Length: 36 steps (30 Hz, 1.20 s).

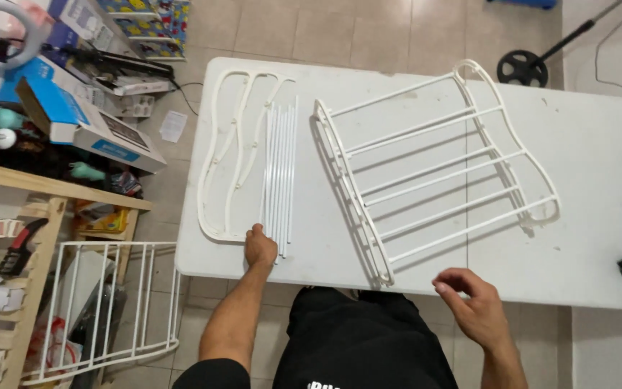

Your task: The person assembles a white plastic drying rack on a white table. They insert multiple white rods into the slots of the rack's frame, then pick up a metal cup and place it on the table. The person continues to assemble the rack by inserting more rods and connecting frame pieces.

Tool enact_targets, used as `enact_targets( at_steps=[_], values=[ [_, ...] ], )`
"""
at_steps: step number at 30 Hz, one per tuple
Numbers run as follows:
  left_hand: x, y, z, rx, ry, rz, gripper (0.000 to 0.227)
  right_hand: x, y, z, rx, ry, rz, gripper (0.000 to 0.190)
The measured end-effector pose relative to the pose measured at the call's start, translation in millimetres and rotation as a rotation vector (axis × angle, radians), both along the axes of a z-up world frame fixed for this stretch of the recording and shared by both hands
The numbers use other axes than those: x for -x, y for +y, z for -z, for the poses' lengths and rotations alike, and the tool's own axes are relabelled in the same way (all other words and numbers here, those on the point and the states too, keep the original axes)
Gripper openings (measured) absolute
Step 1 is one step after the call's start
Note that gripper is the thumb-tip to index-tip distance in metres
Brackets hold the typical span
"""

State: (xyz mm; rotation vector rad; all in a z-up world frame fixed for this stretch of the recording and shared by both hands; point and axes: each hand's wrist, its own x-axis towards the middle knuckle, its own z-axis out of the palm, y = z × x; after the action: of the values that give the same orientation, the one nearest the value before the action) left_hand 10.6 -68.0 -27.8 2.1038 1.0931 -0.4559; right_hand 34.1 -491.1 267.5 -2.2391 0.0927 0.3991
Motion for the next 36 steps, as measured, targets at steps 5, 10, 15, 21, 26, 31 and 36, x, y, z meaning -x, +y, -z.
enact_targets(
  at_steps=[5,10,15,21,26,31,36],
  values=[
    [2,-17,-44,-0.075,-0.122,0.052,0.042,-24,20,-6,-0.013,0.071,-0.212,0.023],
    [-10,-102,-89,0.169,-0.189,0.055,0.041,-52,7,4,0.205,0.339,-0.403,0.030],
    [-22,-214,-77,0.548,-0.093,0.224,0.042,-81,-21,88,0.355,0.196,-0.650,0.033],
    [-34,-263,-143,0.559,-0.102,0.058,0.024,-100,-34,156,0.463,-0.433,-0.859,0.022],
    [-48,-261,-221,0.448,-0.397,0.065,0.066,-133,-5,133,0.271,-0.552,-1.075,0.020],
    [-50,-264,-244,0.381,-0.639,0.018,0.073,-169,33,44,0.043,-0.029,-1.259,0.029],
    [-58,-258,-272,0.338,-0.755,-0.017,0.073,-206,61,13,-0.208,0.497,-1.421,0.032]
  ],
)
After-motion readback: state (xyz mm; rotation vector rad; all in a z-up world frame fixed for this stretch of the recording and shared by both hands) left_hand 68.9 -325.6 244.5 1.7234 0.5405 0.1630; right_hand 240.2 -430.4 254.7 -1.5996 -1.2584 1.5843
